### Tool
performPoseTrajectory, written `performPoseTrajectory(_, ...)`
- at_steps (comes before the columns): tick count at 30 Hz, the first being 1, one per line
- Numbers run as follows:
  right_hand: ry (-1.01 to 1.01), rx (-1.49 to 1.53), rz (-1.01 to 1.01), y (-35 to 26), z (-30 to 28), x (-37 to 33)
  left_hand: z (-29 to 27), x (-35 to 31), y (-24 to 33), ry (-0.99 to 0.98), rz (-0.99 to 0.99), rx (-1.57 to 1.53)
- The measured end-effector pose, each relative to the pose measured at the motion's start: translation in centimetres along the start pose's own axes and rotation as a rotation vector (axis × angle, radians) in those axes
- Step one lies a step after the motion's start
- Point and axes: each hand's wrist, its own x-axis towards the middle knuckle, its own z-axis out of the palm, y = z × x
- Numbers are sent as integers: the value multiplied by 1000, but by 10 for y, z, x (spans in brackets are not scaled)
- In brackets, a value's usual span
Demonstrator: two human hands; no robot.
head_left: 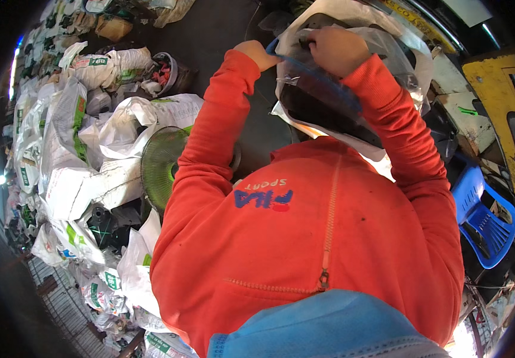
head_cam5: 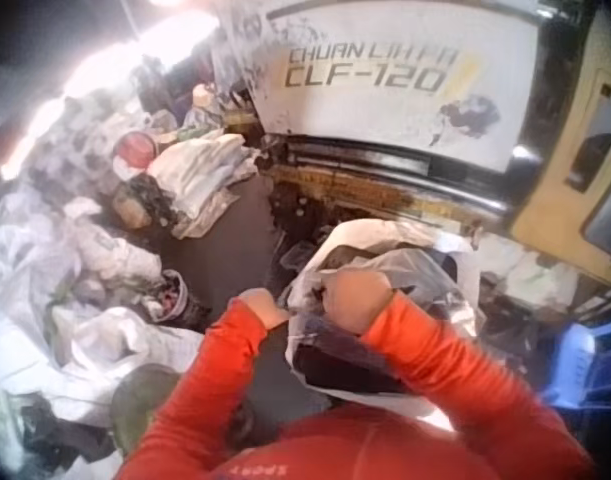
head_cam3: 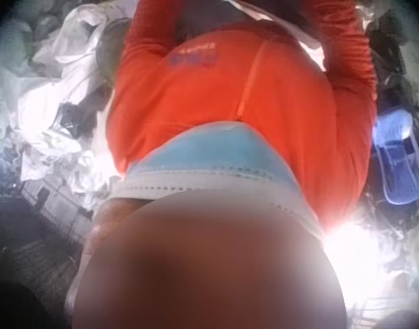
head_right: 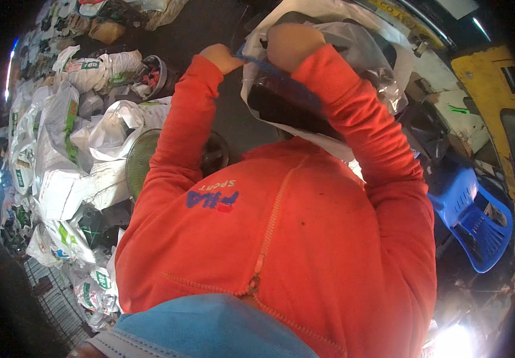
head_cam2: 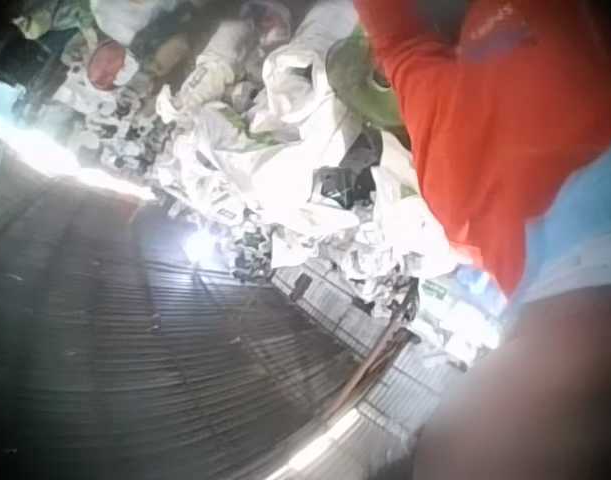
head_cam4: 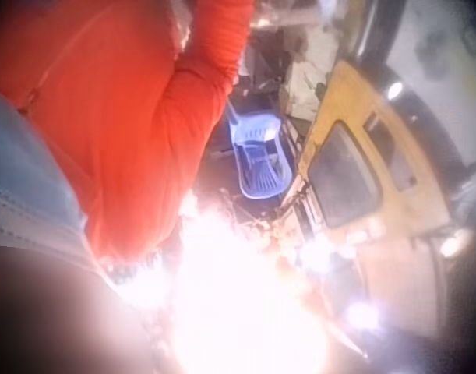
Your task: The person repeatedly opens a white sack containing dark items, adjusts the contents, and ties the sack closed using blue plastic straps. The person also briefly opens the door of a yellow vehicle and places a strap inside before returning to the sack.
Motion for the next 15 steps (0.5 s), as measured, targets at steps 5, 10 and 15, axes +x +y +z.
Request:
performPoseTrajectory(5, -359, -29, -42, -12, 29, 11, 11, -8, 2, -234, -26, -81)
performPoseTrajectory(10, -278, 38, -40, -17, 59, 6, 32, -34, -13, -28, 174, -25)
performPoseTrajectory(15, -261, 65, -38, -21, 67, 6, 37, -51, -12, 134, 225, -101)
